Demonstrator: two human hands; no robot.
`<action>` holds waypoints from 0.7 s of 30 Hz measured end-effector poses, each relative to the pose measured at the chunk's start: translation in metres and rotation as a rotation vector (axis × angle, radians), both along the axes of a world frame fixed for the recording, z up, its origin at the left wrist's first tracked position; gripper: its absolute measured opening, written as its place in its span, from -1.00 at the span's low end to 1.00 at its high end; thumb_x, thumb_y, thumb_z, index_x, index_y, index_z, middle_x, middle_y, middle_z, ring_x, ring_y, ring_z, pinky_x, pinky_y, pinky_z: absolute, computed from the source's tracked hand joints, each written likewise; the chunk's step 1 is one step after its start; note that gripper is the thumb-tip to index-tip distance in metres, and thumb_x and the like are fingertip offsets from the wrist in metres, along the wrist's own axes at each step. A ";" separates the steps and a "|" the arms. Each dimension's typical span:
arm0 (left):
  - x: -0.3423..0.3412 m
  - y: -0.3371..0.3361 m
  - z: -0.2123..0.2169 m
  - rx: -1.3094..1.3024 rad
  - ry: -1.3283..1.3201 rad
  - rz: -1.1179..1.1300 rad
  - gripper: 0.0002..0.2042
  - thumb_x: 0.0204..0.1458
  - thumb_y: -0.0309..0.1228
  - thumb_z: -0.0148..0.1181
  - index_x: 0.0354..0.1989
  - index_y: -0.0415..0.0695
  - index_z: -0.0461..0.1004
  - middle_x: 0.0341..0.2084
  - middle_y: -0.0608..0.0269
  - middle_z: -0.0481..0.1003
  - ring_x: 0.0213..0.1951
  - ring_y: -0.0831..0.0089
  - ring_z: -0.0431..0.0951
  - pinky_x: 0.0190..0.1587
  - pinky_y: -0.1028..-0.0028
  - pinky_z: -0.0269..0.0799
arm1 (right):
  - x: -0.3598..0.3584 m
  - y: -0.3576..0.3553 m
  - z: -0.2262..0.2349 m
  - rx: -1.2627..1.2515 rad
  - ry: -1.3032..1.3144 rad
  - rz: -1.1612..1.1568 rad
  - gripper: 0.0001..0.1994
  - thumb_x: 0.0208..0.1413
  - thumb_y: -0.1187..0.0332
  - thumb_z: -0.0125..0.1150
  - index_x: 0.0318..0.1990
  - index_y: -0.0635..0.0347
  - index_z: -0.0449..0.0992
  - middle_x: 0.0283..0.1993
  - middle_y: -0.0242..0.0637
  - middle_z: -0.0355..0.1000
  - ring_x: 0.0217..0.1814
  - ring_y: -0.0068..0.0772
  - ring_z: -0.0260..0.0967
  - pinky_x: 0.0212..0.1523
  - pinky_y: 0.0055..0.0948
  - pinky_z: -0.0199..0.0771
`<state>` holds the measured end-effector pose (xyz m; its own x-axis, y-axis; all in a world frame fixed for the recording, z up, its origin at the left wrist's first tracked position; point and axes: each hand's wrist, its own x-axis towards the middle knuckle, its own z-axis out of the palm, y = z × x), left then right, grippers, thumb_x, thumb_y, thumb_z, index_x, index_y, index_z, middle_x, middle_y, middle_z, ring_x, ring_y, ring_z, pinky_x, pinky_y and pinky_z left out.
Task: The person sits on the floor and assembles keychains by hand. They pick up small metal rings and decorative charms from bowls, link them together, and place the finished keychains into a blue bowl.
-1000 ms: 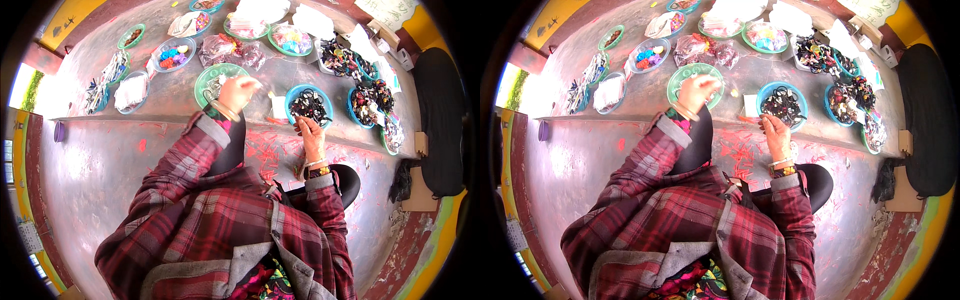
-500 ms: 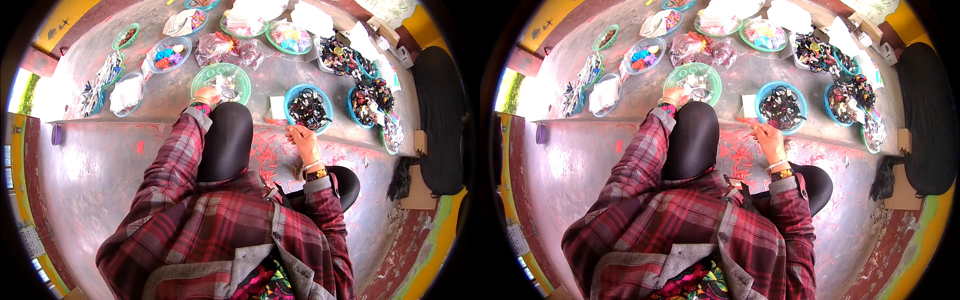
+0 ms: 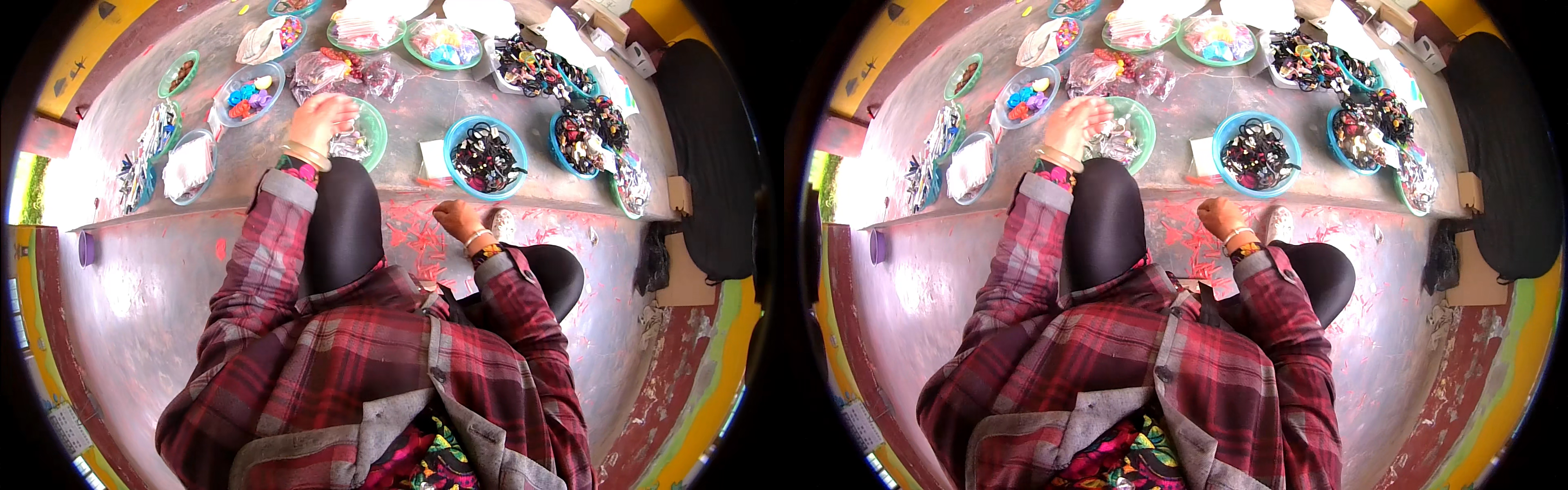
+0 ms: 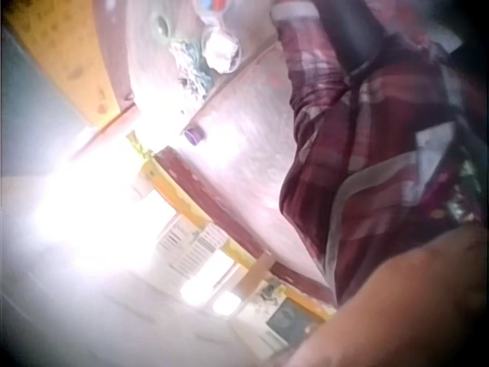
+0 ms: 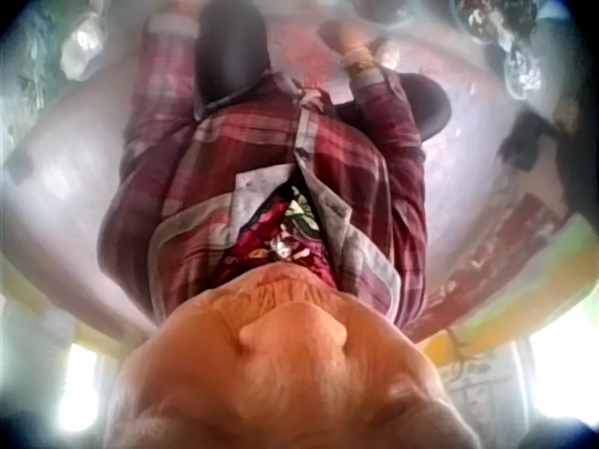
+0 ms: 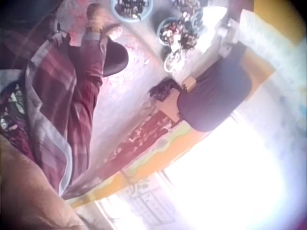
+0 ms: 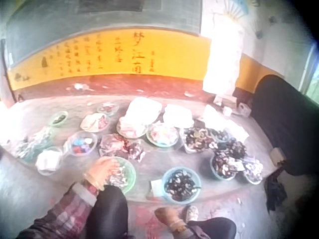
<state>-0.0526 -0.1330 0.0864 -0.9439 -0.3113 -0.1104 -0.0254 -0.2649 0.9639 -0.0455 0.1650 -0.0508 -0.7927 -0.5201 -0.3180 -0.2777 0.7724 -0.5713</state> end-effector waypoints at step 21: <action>0.019 0.097 -0.062 0.081 -0.312 -0.145 -0.81 0.04 -0.40 -0.06 -0.34 -0.29 0.39 -0.53 0.19 0.46 -0.51 0.52 0.45 -0.50 0.61 0.33 | -0.037 -0.029 -0.075 0.431 0.446 0.064 -0.62 0.00 0.42 -0.14 0.02 0.32 0.22 0.01 -0.10 0.22 -0.31 -0.24 0.42 -0.34 -0.39 0.45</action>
